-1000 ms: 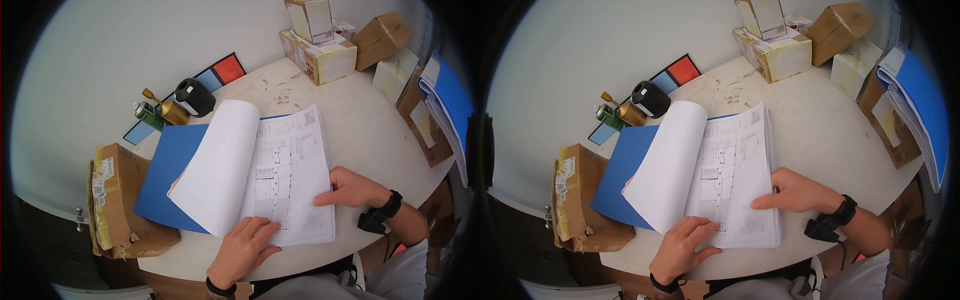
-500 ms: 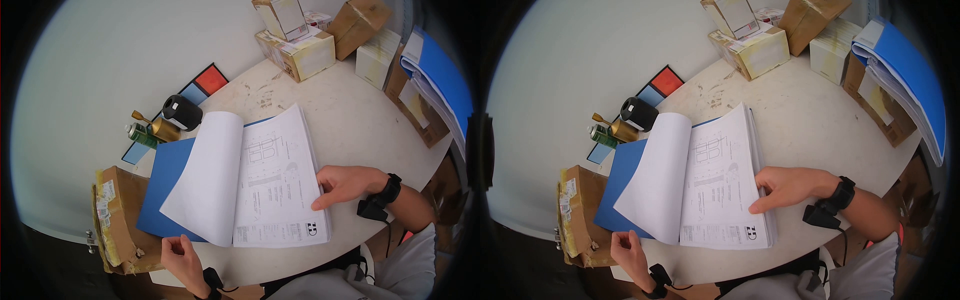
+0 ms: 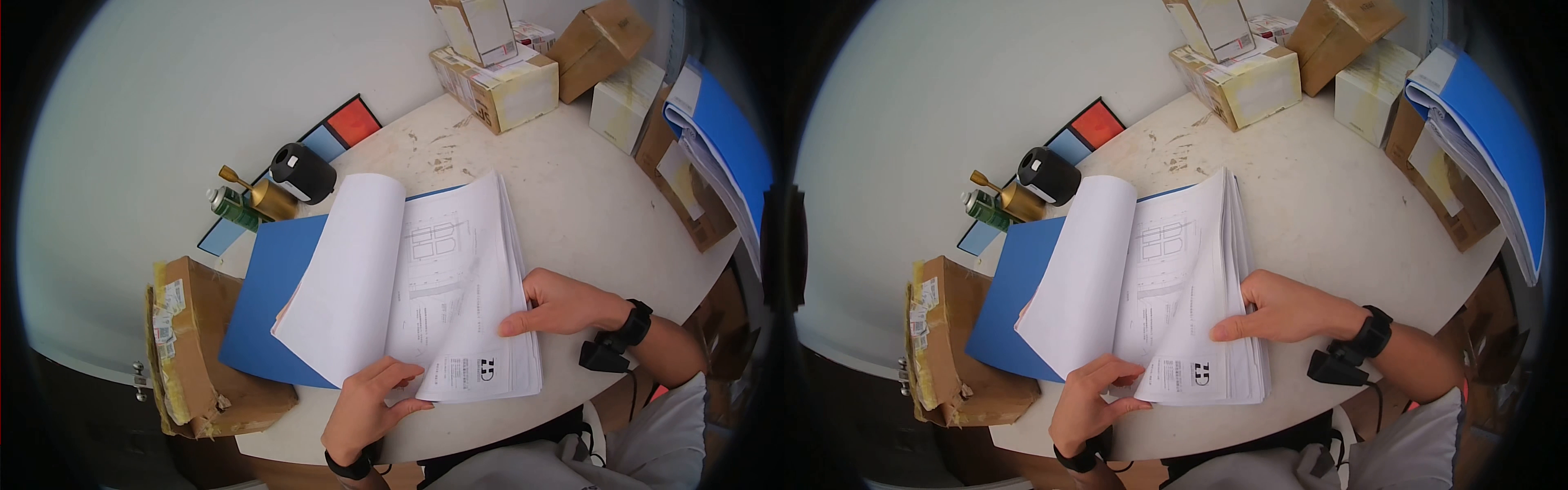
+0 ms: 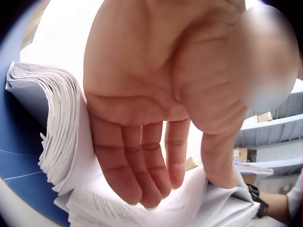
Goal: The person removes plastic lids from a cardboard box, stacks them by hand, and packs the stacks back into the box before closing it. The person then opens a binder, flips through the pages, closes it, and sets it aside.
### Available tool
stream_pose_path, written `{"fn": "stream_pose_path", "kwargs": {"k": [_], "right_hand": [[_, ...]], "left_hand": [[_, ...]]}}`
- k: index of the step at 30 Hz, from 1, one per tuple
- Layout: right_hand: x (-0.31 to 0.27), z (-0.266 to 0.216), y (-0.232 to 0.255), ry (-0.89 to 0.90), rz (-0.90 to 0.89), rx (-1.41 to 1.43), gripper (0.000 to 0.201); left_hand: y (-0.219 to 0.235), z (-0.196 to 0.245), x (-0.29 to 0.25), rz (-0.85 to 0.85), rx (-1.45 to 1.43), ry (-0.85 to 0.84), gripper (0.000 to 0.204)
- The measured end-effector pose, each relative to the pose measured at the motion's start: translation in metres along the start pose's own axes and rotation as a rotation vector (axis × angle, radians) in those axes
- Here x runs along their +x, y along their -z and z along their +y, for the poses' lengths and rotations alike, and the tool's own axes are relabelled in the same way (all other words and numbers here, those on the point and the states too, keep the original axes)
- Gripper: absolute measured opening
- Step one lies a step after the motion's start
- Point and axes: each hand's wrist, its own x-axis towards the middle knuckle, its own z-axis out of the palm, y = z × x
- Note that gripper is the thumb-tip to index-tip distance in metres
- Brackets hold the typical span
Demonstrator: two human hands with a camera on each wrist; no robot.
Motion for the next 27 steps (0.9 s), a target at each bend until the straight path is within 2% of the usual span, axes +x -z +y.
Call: {"fn": "stream_pose_path", "kwargs": {"k": [2,4,5,7,8,10,11,13,14,15,16,17,19,21,23,24,25,27], "right_hand": [[0.000,-0.001,0.002,0.002,0.010,-0.009,0.043],[0.000,0.002,0.006,-0.009,-0.031,-0.063,0.041],[-0.001,0.001,0.005,-0.010,-0.029,-0.062,0.041],[-0.003,0.000,0.002,0.102,-0.065,0.059,0.037],[-0.002,0.003,0.005,0.107,-0.060,0.061,0.037],[0.001,0.015,0.017,0.037,-0.245,0.051,0.036],[0.000,0.016,0.017,0.038,-0.242,0.051,0.036],[0.003,0.016,0.016,-0.007,-0.195,-0.055,0.035],[0.004,0.013,0.013,-0.012,-0.211,-0.060,0.035],[0.002,0.007,0.007,0.006,-0.140,-0.036,0.038],[0.000,0.001,0.002,0.026,-0.067,-0.014,0.041],[-0.001,-0.003,-0.001,0.024,-0.079,-0.024,0.041],[-0.003,-0.009,-0.004,-0.032,0.014,-0.040,0.042],[-0.003,-0.011,-0.001,-0.068,-0.006,-0.067,0.041],[-0.003,-0.010,-0.001,-0.102,-0.024,-0.087,0.040],[-0.003,-0.009,-0.002,-0.062,-0.018,-0.029,0.038],[-0.003,-0.008,-0.002,-0.023,-0.013,0.029,0.037],[-0.003,-0.004,0.001,0.001,-0.068,0.052,0.036]], "left_hand": [[0.003,-0.001,-0.002,-0.003,-0.084,0.038,0.042],[0.002,-0.001,-0.012,0.304,-0.035,0.255,0.014],[0.003,-0.005,-0.016,0.301,-0.036,0.254,0.014],[0.008,-0.015,-0.025,0.791,-0.030,0.524,0.016],[0.012,-0.020,-0.032,0.789,-0.026,0.518,0.016],[0.019,-0.023,-0.040,0.895,0.265,0.568,0.028],[0.017,-0.023,-0.041,0.894,0.266,0.565,0.028],[0.007,-0.001,-0.042,0.767,0.089,0.431,0.031],[0.000,0.010,-0.037,0.634,0.040,0.329,0.030],[-0.003,0.018,-0.031,0.455,0.073,0.208,0.024],[-0.004,0.020,-0.024,0.239,0.133,0.073,0.027],[-0.006,0.024,-0.016,0.251,0.128,0.081,0.027],[-0.011,0.030,-0.004,0.142,0.236,-0.126,0.034],[-0.006,0.024,-0.005,0.140,0.215,-0.093,0.030],[-0.002,0.011,-0.010,0.205,0.114,0.022,0.023],[-0.002,0.009,-0.013,0.369,0.119,0.080,0.014],[-0.001,0.004,-0.017,0.368,0.122,0.079,0.014],[0.005,-0.009,-0.028,0.750,0.109,0.439,0.014]]}}
